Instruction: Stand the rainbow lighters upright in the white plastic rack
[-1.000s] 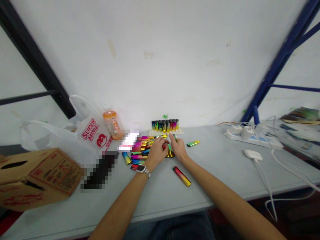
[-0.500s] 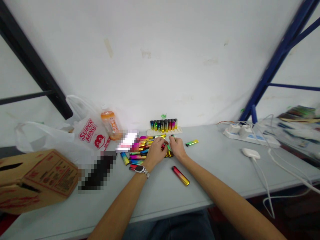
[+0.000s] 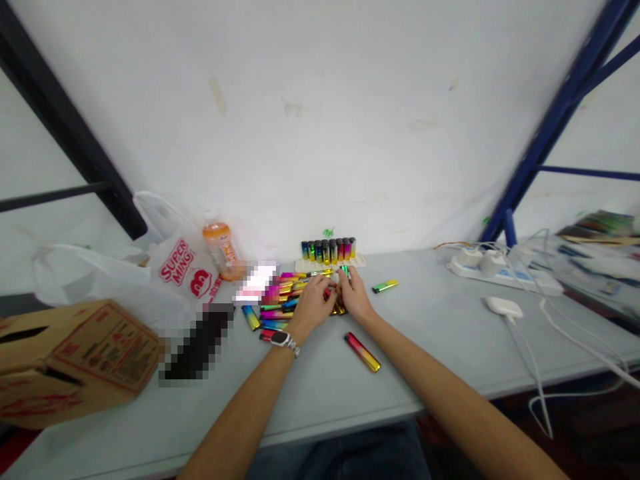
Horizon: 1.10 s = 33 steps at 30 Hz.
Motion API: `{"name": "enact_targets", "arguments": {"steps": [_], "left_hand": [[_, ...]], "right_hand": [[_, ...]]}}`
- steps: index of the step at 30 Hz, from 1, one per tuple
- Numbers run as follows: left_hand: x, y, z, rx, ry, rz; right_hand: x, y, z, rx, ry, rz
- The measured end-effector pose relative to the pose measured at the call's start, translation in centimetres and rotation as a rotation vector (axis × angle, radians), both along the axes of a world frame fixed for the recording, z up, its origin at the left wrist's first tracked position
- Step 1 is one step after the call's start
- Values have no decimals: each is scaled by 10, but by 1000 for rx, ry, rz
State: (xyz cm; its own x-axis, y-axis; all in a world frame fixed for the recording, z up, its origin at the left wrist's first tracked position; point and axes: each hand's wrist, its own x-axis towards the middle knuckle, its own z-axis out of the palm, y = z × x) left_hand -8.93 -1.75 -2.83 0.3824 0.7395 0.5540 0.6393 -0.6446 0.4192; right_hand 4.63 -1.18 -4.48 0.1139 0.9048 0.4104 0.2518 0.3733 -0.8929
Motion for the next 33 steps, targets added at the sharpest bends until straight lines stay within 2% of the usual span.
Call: {"name": "enact_targets", "arguments": {"steps": [3, 8, 11, 17, 22, 28, 33], "left_hand": [[0, 0, -1, 5, -6, 0], [-1, 0, -2, 15, 5, -19], [-1, -1, -3, 7, 0, -19], [0, -1, -4, -2, 12, -6], [0, -1, -4, -10, 25, 2], [0, -2, -4, -8, 23, 1], [0, -2, -4, -14, 30, -10]], "right_hand": [[7, 0, 4, 28, -56, -65], [26, 7, 19, 136, -178, -52], [38, 16, 28, 117, -215, -34], [53, 51, 42, 149, -202, 5], [55, 83, 54, 196, -343, -17], [56, 99, 55, 209, -478, -17], [57, 102, 51, 161, -420, 9]]}}
